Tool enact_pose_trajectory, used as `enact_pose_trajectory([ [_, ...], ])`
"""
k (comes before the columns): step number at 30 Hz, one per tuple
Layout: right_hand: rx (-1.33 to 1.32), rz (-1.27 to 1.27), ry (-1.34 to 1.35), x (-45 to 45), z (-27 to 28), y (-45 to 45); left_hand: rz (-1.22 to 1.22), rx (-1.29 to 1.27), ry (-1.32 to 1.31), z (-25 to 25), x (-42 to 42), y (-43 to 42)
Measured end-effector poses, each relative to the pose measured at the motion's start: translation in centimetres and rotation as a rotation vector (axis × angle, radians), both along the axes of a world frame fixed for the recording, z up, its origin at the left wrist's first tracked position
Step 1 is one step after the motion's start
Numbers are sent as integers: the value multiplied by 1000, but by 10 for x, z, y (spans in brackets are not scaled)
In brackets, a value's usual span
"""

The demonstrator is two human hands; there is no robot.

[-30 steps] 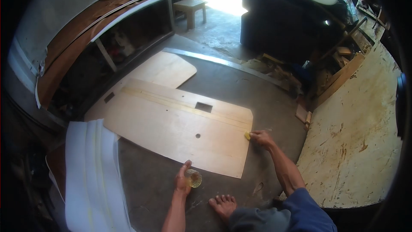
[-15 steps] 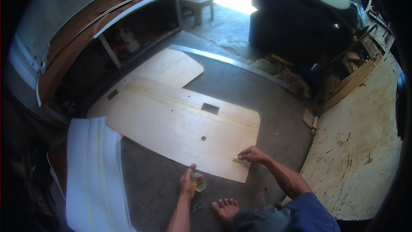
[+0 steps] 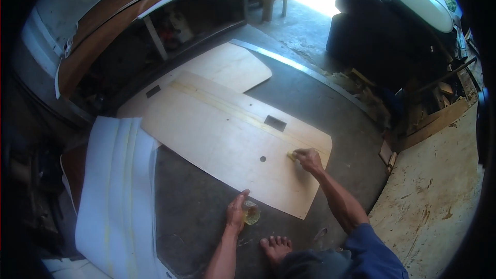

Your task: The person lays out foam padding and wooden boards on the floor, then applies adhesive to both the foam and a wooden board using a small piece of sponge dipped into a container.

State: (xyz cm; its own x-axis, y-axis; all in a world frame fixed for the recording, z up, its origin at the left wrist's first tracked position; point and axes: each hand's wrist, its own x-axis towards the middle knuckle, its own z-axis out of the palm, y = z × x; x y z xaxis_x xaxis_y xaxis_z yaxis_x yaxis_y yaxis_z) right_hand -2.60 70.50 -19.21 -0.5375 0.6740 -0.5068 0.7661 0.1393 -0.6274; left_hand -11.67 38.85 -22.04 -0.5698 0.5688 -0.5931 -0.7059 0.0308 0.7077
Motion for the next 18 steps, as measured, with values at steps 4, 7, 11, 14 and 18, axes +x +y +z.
enact_pose_trajectory([
  [4, 129, 577, 11, -1, -25, -64, 27, -23, -34, -6, -3, 2],
  [7, 135, 176, 55, -33, -19, -30, 14, 42, -69, -14, 0, -2],
  [11, 179, 302, 38, -53, -23, -45, 42, 29, -130, -21, 1, -3],
  [14, 280, 632, 38, -55, -15, -72, 40, 29, -149, -17, -1, -2],
  [18, 305, 34, 87, -103, 4, -37, 59, 74, -115, -18, 1, -3],
])
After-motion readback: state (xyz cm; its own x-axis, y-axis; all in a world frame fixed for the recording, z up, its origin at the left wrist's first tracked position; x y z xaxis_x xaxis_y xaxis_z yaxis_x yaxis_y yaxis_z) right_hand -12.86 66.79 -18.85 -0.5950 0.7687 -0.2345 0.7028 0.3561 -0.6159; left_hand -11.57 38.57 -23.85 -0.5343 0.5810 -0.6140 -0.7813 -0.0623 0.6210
